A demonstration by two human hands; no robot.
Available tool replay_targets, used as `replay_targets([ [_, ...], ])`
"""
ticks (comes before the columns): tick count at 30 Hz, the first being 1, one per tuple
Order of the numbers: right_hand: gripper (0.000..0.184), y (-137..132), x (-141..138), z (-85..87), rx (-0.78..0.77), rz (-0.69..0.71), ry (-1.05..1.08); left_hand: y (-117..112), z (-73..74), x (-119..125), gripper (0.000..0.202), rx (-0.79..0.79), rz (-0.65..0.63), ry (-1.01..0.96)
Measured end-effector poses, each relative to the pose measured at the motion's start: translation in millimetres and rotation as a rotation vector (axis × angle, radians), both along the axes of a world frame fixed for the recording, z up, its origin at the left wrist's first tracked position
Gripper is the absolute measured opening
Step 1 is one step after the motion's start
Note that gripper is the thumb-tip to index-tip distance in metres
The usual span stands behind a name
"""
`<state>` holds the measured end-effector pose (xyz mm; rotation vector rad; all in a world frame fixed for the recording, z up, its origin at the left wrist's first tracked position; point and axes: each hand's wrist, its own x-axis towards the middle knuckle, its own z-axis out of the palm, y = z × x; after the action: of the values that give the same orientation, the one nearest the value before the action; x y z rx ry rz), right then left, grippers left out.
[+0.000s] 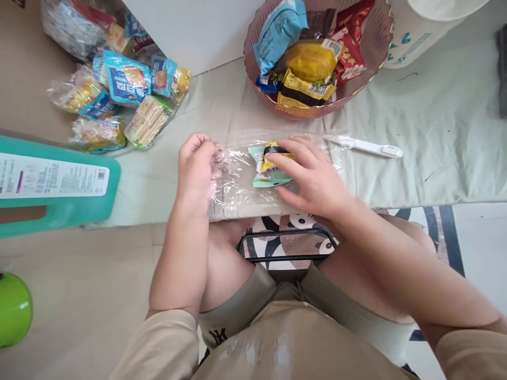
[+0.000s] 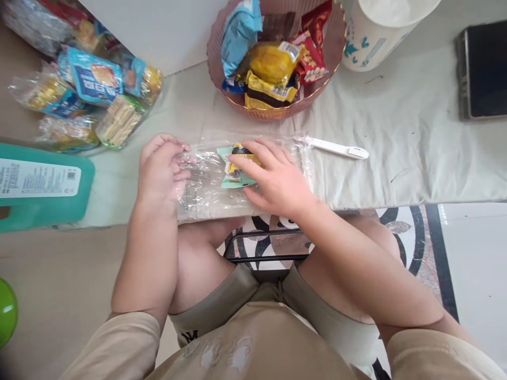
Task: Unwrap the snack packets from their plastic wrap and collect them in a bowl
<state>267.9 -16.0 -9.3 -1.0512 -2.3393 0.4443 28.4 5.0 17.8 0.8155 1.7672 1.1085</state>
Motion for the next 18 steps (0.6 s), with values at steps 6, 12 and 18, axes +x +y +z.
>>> replay_targets([
  [6, 0.063, 5.6, -8.1, -11.0, -0.025, -0.029, 0.013, 11.5, -9.8, -17.9, 0.023, 0.090, 0.099, 0.255],
  [12, 0.057, 9.3, -3.7, -16.0, -0.001, -0.024, 0.113, 9.8, -17.5, -23.5, 0.037, 0.047, -0.101, 0.085],
  [18, 0.042, 13.8, 2.7, -5.8, 0.027, -0.108, 0.195, 9.4, -30.4, -25.9, 0.066, 0.120, -0.275, 0.125],
])
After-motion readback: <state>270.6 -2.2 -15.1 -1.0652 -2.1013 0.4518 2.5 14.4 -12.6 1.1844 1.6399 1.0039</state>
